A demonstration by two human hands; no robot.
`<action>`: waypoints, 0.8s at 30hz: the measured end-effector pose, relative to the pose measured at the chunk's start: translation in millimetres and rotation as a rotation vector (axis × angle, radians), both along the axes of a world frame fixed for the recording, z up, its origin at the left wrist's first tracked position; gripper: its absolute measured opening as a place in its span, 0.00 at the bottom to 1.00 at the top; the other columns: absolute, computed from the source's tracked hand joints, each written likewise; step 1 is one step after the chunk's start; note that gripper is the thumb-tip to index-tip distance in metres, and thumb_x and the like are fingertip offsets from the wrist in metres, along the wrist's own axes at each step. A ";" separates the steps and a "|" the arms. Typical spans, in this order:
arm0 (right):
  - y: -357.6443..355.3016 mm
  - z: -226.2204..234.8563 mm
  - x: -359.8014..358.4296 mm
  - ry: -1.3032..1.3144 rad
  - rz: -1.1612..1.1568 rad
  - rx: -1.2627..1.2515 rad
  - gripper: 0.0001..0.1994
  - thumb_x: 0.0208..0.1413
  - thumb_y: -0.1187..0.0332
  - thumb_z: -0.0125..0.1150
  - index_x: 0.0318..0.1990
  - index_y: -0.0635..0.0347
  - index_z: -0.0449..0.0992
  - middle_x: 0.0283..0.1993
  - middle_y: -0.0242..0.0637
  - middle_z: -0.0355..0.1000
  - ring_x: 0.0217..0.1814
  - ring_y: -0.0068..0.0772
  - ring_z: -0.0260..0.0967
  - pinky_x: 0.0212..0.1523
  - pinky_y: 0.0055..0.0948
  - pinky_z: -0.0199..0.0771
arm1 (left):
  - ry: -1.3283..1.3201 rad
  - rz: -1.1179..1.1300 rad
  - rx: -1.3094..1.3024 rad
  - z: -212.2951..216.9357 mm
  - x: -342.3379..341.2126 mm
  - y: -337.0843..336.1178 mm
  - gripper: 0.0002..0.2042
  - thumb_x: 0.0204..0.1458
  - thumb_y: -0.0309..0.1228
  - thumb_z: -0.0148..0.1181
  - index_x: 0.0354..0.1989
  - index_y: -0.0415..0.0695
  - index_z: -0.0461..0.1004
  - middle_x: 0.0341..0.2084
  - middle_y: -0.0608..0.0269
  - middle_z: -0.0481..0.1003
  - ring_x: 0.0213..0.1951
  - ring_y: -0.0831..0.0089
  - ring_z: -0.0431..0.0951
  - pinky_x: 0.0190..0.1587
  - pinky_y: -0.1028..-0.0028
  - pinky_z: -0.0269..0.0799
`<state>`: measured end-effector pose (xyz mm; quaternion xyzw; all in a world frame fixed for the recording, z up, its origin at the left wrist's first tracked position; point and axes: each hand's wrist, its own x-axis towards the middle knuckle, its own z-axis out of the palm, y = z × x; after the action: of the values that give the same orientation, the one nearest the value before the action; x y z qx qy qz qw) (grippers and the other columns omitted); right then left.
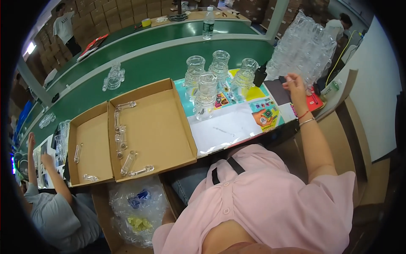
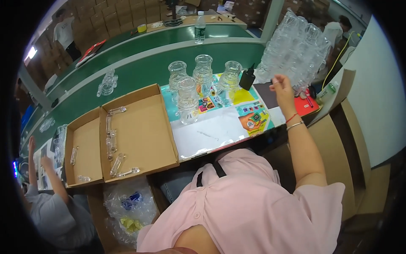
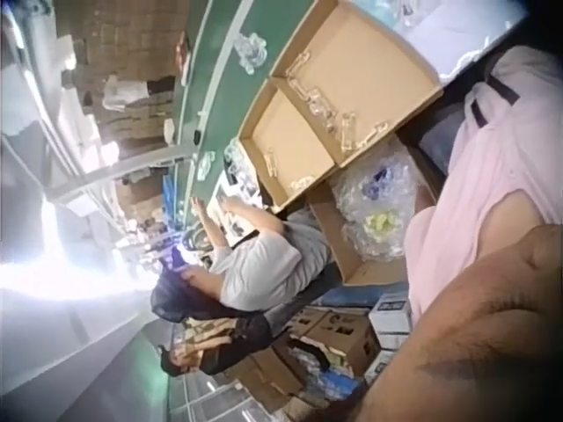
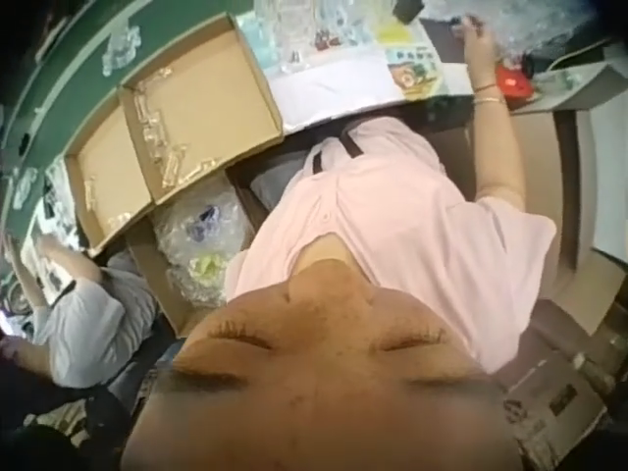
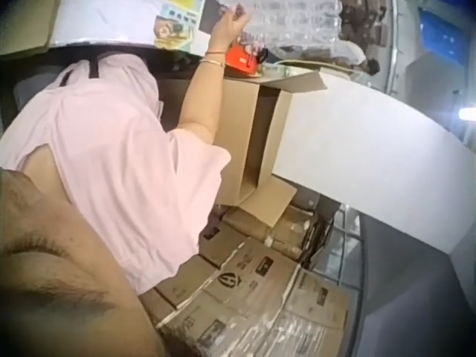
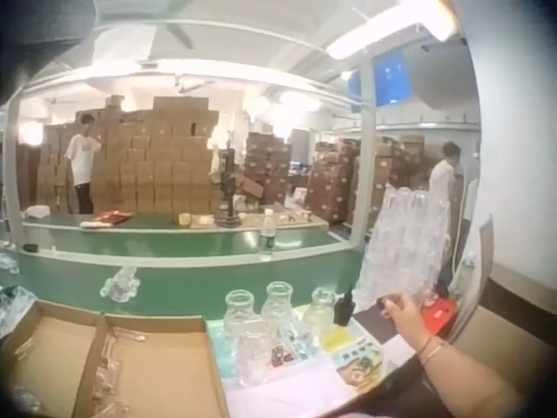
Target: Cleaning glass components with an air blower and packaging them into boxes using bubble wrap.
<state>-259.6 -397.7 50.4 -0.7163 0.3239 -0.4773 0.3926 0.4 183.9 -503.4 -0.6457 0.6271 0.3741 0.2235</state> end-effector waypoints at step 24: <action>-124.0 -142.2 71.8 0.280 0.066 -0.072 0.21 0.49 0.70 0.58 0.51 0.68 0.65 0.48 0.40 0.67 0.49 0.29 0.65 0.50 0.25 0.62 | -0.472 1.367 -1.104 519.9 -21.9 -36.8 0.15 0.47 0.31 0.57 0.45 0.43 0.72 0.36 0.55 0.75 0.34 0.63 0.76 0.38 0.70 0.70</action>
<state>-187.8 -521.7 -91.8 -0.7999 0.3345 -0.3708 0.3330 -21.5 147.2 16.5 -0.9520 0.1356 -0.0703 -0.2652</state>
